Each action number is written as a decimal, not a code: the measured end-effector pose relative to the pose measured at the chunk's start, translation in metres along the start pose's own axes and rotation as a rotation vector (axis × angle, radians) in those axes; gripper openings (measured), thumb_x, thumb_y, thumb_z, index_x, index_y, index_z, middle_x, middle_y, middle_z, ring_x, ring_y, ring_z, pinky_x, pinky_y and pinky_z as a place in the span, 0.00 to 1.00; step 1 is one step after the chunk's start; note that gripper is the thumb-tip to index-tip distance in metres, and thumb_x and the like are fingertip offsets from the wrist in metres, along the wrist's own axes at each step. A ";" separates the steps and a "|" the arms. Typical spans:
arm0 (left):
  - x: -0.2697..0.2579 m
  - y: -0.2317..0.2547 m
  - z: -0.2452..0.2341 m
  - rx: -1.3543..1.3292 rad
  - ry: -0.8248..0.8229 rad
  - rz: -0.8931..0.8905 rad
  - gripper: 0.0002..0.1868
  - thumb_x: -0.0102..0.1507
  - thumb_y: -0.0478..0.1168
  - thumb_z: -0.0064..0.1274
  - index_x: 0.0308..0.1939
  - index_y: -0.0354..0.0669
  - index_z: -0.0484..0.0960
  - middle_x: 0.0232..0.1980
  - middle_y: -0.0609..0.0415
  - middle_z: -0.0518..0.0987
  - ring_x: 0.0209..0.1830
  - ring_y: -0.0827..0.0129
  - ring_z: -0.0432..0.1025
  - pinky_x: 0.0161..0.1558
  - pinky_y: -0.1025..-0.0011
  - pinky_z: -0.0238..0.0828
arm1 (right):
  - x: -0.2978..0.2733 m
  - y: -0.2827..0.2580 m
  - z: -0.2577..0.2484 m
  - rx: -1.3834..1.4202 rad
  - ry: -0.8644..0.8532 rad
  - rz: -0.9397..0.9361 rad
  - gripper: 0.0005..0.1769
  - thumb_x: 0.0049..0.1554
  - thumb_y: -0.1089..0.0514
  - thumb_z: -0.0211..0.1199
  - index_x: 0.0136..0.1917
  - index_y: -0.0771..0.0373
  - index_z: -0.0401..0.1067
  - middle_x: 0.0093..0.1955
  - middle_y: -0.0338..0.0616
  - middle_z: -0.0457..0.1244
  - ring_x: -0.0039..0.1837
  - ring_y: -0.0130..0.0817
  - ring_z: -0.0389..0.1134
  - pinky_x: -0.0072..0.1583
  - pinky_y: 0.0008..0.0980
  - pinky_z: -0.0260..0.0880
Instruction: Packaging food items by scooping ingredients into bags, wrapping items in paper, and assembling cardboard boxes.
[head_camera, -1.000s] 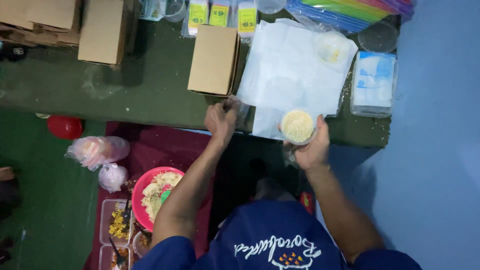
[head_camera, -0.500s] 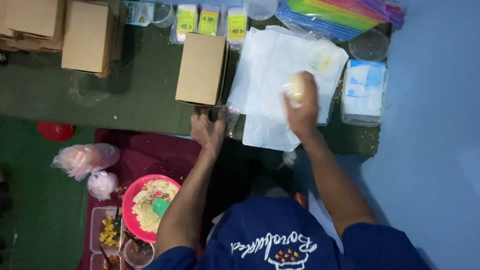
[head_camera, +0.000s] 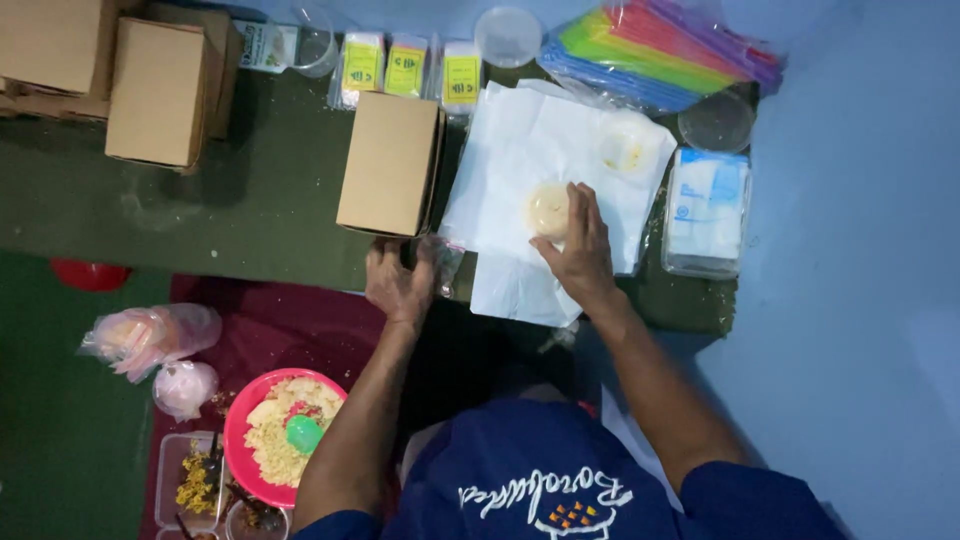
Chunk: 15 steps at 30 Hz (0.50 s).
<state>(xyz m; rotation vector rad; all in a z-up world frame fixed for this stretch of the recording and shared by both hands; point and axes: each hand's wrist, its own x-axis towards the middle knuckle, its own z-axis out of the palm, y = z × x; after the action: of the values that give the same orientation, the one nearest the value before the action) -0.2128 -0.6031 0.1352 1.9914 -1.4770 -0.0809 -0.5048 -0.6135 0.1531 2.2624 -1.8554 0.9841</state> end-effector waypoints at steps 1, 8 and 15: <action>0.002 0.000 -0.001 -0.012 0.002 0.013 0.21 0.56 0.60 0.63 0.47 0.59 0.82 0.48 0.57 0.78 0.48 0.56 0.76 0.38 0.54 0.78 | 0.000 0.002 0.001 0.029 0.008 0.007 0.58 0.44 0.46 0.82 0.79 0.68 0.58 0.75 0.62 0.55 0.76 0.57 0.60 0.64 0.49 0.69; -0.003 -0.012 0.014 -0.005 0.090 0.025 0.20 0.55 0.58 0.63 0.41 0.51 0.84 0.41 0.52 0.78 0.43 0.52 0.76 0.36 0.55 0.76 | -0.008 0.009 0.008 0.120 -0.026 0.098 0.57 0.45 0.46 0.80 0.79 0.67 0.57 0.74 0.60 0.58 0.73 0.59 0.62 0.64 0.55 0.66; -0.003 -0.021 0.018 0.012 0.155 0.117 0.16 0.53 0.55 0.65 0.41 0.58 0.84 0.40 0.56 0.77 0.41 0.56 0.77 0.35 0.60 0.76 | -0.008 0.007 0.006 0.143 -0.018 0.148 0.57 0.44 0.42 0.81 0.78 0.65 0.59 0.73 0.59 0.61 0.71 0.60 0.64 0.65 0.55 0.66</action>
<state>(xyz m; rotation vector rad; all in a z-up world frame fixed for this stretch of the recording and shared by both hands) -0.2042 -0.6053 0.1090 1.8718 -1.4928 0.1295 -0.5095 -0.6116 0.1420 2.2429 -2.0473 1.1558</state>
